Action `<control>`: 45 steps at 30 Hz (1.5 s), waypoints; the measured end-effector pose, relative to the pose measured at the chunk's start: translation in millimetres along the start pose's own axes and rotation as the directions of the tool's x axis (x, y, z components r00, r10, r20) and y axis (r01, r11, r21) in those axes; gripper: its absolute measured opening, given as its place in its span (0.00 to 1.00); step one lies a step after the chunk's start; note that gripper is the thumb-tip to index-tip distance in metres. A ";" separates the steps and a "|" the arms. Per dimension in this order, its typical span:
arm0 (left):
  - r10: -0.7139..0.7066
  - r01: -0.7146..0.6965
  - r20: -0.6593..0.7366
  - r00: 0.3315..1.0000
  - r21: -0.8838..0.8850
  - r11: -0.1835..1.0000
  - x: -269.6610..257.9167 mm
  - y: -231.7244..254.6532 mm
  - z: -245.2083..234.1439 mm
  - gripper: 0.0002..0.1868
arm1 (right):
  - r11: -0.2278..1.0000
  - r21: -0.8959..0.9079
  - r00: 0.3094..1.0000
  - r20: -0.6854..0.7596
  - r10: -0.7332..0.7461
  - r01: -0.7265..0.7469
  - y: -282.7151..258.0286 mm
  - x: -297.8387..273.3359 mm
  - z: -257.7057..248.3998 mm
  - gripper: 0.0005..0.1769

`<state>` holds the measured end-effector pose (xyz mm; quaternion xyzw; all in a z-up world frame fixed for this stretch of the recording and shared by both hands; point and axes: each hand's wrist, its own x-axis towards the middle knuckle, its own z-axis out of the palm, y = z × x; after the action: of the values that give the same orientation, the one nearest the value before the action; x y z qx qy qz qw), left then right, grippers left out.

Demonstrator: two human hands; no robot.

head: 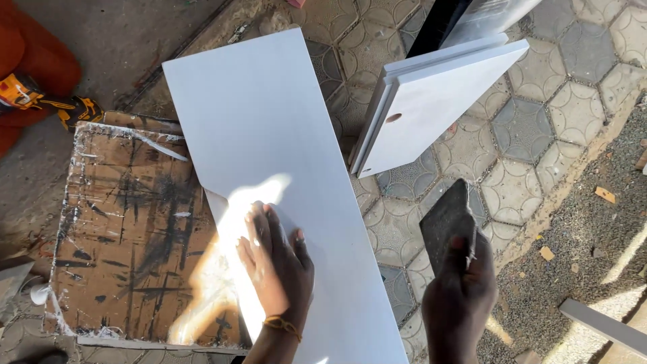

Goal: The person sands the surface of a white rectangular board using a sanding block. They hold the board steady with their left hand while moving the sanding block back and forth with their right hand. The person briefly switches to a different sanding block before continuing to sand the board's surface.

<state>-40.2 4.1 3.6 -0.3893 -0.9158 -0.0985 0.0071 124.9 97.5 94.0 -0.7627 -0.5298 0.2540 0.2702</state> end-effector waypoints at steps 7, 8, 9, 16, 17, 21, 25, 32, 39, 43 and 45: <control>-0.021 0.023 -0.087 0.996 0.016 1.000 21.5 9.6 -8.7 0.39 | 0.881 -0.441 0.803 0.581 0.134 0.172 151.1 -61.7 35.7 0.30; -0.056 0.057 -0.073 0.996 0.020 0.998 25.3 9.3 -8.0 0.41 | 0.742 -0.667 0.789 0.489 0.372 0.063 198.6 -65.1 20.0 0.28; -0.058 0.060 -0.074 0.996 0.021 0.998 28.8 9.5 -8.8 0.41 | 0.742 -0.667 0.788 0.491 0.371 0.066 166.2 -59.6 22.3 0.28; -0.009 0.018 -0.118 0.993 0.071 0.997 27.0 13.5 -12.1 0.48 | 0.814 -0.581 0.732 0.552 0.400 -0.007 100.4 -47.9 39.6 0.16; -0.002 0.013 -0.123 0.992 0.084 0.996 33.3 14.4 -12.7 0.47 | 0.705 -0.709 0.701 0.495 0.513 -0.015 157.8 -48.8 16.7 0.26; -0.016 0.027 -0.107 0.994 0.103 0.994 34.1 11.1 -8.8 0.48 | 0.571 -0.820 0.604 0.469 0.644 0.027 136.8 -53.6 43.0 0.17; 0.003 0.012 -0.115 0.993 0.130 0.991 33.3 17.4 -9.3 0.49 | 0.761 -0.641 0.647 0.540 0.537 -0.097 93.7 -43.6 17.3 0.10; -0.017 0.029 -0.069 0.997 0.179 0.983 35.7 18.5 -1.2 0.50 | 0.865 -0.486 0.711 0.565 0.418 -0.123 16.1 -29.5 19.7 0.12; 0.020 -0.004 -0.088 0.996 0.180 0.984 33.6 23.8 -3.3 0.49 | 0.774 -0.618 0.700 0.493 0.517 -0.136 86.9 -45.7 6.6 0.15; 0.012 0.004 -0.088 0.996 0.179 0.984 31.4 16.2 -10.3 0.49 | 0.843 -0.530 0.738 0.531 0.415 -0.093 54.2 -45.4 12.8 0.09; 0.022 -0.007 -0.090 0.996 0.165 0.986 28.7 18.8 -12.9 0.49 | 0.867 -0.491 0.780 0.509 0.364 -0.083 88.2 -56.4 -3.7 0.09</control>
<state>-47.6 34.8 22.1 -0.3893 -0.9166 -0.0403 0.0819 169.1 17.8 42.3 -0.7460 -0.5331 0.3805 -0.1204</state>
